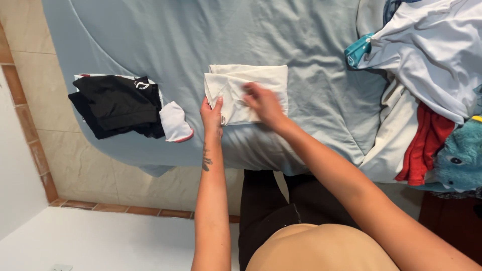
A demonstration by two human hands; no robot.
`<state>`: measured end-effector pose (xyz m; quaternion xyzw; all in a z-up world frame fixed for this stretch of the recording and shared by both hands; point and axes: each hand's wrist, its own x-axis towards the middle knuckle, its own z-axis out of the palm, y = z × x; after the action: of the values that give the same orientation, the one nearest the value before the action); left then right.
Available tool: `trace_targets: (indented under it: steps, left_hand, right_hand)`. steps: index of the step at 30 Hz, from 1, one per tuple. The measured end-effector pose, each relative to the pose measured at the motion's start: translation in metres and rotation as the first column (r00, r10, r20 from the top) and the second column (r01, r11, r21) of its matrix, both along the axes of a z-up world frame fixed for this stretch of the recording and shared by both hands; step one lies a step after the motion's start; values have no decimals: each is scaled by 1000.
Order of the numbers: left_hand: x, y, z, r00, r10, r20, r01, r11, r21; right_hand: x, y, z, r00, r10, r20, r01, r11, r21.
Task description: The person folds various clothing items on a bed, including underwear, socks, t-shirts, shorts, and a hoodie. Each item is folded and placed in a neat pile on the left side of the bed.
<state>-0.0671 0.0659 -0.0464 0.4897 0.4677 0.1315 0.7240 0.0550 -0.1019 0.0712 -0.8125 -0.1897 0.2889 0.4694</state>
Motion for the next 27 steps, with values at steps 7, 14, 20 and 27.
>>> trace_targets:
  steps: [7, 14, 20, 27]
  left_hand:
    - [18, -21, 64, 926, 111, -360, 142, 783, 606]
    - [34, -41, 126, 960, -169, -225, 154, 985, -82]
    - [38, -31, 115, 939, 211, 273, 61, 676, -734]
    - [23, -51, 51, 986, -166, 19, 147, 805, -575]
  right_hand:
    - [14, -98, -90, 839, -530, -125, 511, 845, -155]
    - [21, -57, -10, 981, -74, -181, 150, 877, 456]
    - [-22, -70, 133, 810, 355, 467, -475, 864, 165]
    - [-48, -126, 92, 732, 608, 307, -572, 794, -207]
